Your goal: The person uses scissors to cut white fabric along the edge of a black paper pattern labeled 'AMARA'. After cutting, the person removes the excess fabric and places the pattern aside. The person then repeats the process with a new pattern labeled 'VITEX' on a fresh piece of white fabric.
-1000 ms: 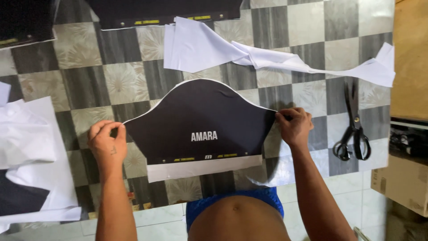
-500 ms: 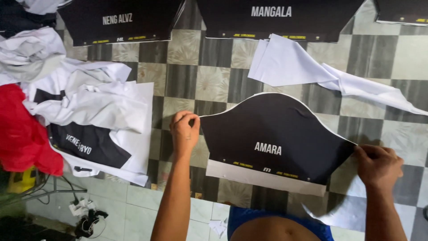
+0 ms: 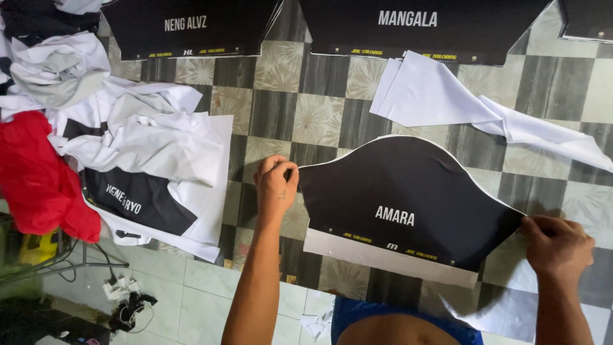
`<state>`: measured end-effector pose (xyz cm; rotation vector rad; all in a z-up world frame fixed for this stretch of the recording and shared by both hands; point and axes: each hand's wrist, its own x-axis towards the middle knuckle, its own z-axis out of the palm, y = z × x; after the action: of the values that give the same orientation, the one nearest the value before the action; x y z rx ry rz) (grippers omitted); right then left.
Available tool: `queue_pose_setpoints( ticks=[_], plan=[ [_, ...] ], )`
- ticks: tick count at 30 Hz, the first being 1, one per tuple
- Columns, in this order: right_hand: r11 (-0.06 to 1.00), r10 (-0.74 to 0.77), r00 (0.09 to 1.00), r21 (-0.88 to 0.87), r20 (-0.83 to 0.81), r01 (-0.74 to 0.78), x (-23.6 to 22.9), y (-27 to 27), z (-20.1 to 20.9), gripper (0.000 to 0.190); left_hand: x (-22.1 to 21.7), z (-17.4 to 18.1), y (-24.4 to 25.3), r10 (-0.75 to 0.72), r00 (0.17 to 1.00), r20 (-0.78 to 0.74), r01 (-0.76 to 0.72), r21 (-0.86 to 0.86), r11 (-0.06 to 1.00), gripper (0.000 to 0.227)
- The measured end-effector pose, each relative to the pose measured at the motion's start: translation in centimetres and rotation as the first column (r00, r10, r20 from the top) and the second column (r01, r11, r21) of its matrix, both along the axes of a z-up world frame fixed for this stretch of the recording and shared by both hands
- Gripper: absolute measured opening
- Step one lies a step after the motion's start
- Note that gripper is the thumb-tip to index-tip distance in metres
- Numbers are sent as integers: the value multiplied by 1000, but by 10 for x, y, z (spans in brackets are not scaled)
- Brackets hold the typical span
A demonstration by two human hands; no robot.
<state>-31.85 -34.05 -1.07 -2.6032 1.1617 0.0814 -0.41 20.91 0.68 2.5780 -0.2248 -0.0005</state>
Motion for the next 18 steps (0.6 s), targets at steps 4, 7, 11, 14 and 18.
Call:
queue_pose_setpoints(
  ticks=[4, 7, 11, 14, 18],
  plan=[
    [1000, -30, 999, -4, -45, 30, -1, -4, -7, 43, -2, -5, 3, 24, 999, 31, -23, -46, 999, 9],
    [999, 36, 999, -36, -23, -36, -3, -4, -6, 37, -1, -9, 5, 42, 999, -14, -43, -30, 999, 8],
    [1000, 8, 1000, -2, -11, -8, -4, -7, -12, 37, 2, -6, 4, 40, 999, 7, -40, -43, 998, 9],
    [998, 37, 999, -41, 14, -37, -3, -7, -12, 32, 3, -10, 3, 57, 998, 42, -55, -28, 998, 10],
    [997, -63, 995, 43, -72, 66, 3, -6, -4, 38, 2, -5, -2, 35, 993, 111, -35, -4, 999, 10]
  ],
)
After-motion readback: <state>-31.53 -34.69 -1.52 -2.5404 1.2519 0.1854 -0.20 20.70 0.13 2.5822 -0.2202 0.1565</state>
